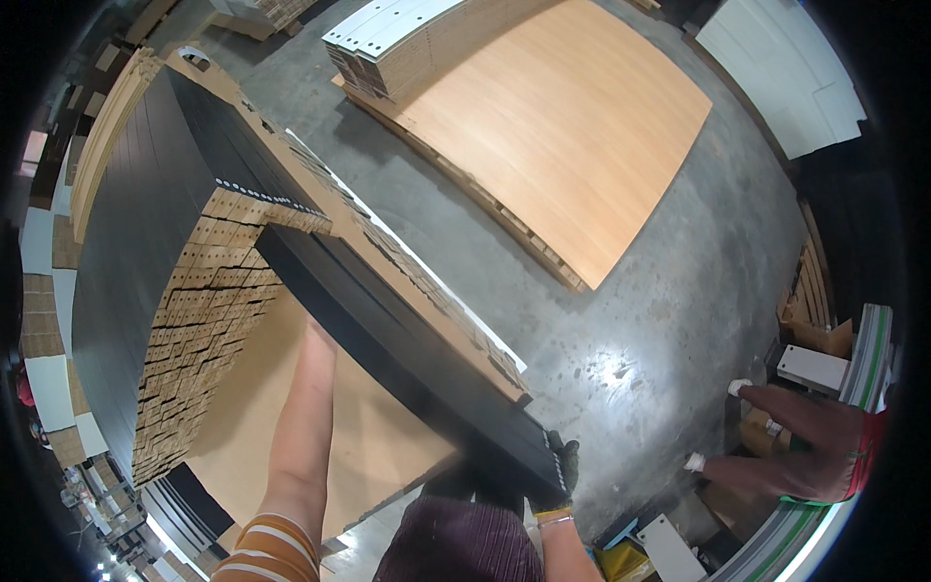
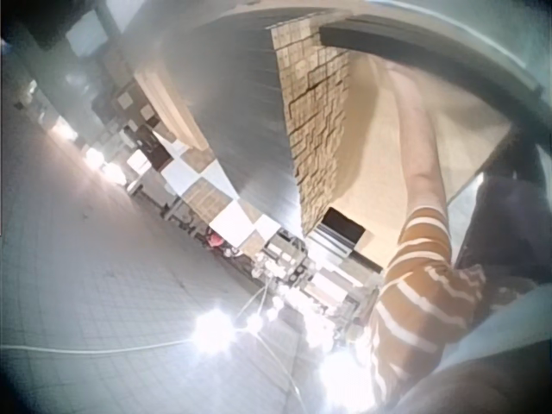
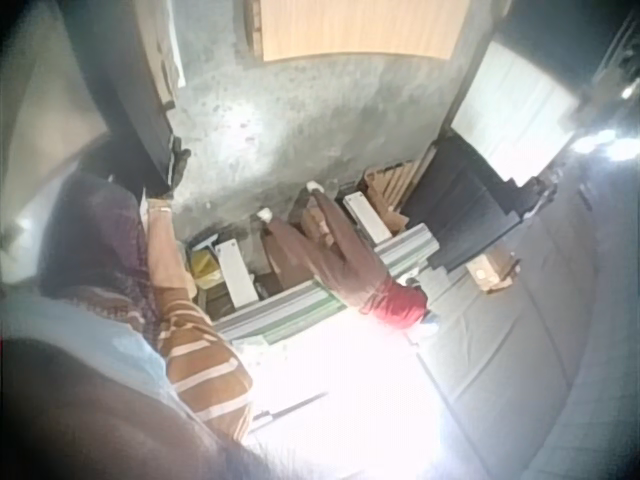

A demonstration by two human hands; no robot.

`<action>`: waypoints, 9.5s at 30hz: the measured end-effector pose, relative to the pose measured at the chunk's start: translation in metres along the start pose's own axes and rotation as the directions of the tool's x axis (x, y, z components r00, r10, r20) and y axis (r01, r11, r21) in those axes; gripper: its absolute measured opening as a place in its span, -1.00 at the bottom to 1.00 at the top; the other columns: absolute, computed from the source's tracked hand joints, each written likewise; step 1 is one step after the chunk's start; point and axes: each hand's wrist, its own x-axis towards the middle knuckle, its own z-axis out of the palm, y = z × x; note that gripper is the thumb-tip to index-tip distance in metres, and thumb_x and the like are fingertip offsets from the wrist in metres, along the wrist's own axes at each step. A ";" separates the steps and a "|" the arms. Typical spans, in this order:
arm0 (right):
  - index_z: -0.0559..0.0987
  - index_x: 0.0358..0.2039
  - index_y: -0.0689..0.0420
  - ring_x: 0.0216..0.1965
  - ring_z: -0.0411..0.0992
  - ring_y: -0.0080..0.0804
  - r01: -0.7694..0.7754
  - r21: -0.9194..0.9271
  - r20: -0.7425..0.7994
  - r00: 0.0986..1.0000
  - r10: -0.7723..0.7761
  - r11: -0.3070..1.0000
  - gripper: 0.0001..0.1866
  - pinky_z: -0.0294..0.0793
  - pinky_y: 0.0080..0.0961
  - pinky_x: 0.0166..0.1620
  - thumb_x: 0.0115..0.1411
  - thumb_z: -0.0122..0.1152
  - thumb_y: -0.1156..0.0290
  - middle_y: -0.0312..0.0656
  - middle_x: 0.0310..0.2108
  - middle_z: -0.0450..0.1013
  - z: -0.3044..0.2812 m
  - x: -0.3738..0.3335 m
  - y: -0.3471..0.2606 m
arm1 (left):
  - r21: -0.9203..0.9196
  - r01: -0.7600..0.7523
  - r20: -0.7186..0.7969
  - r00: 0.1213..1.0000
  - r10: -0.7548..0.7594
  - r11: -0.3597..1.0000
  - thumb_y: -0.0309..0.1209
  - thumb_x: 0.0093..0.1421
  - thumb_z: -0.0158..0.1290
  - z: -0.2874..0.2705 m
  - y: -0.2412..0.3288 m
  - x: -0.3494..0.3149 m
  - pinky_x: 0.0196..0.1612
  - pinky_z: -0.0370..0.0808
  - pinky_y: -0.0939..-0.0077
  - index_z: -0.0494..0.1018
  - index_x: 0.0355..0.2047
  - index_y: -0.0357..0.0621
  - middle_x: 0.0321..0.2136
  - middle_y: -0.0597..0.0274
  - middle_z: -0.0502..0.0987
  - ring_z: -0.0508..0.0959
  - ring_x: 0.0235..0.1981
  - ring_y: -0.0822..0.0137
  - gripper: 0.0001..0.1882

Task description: The person applies small white adhesive dots along the edge of a black rectangular panel using a sheet of dots and gloved hands. They then wipe the panel with a cloth and move it to a stack of similar panels.

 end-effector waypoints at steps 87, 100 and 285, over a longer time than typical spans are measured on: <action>0.36 0.17 0.19 0.03 0.45 0.18 0.723 -0.658 0.516 0.636 0.574 -0.209 -0.49 0.49 -0.14 0.00 0.28 0.21 0.27 0.20 0.01 0.45 0.142 0.113 0.003 | -0.229 0.133 -0.438 0.870 -0.224 0.964 0.21 0.43 -0.24 0.093 -0.270 -0.276 0.45 0.00 0.32 0.04 0.48 -0.04 0.47 0.31 0.08 0.01 0.47 0.32 -0.19; 0.36 0.32 0.20 0.10 0.43 -0.23 -0.085 -0.835 0.111 0.942 0.318 0.544 -0.28 0.28 -0.30 0.29 0.50 -0.33 -0.16 -0.11 0.24 0.41 0.099 0.105 -0.028 | -0.290 0.264 -0.441 0.817 -0.373 0.920 0.13 0.50 -0.45 0.084 -0.273 -0.309 0.50 -0.37 0.21 -0.07 0.50 -0.04 0.52 0.31 -0.04 -0.08 0.52 0.35 -0.26; 0.67 -0.08 0.11 0.03 0.52 0.03 0.839 0.334 -0.022 0.463 0.886 -0.430 -0.46 0.43 -0.09 0.16 0.33 -0.05 -0.07 0.00 -0.04 0.59 -0.127 -0.378 0.570 | 0.070 -0.001 -0.956 0.286 0.068 0.998 0.36 0.37 -0.41 -0.460 0.104 -1.229 0.44 -0.17 -0.05 -0.10 0.51 0.02 0.49 0.18 0.04 0.03 0.50 0.22 -0.08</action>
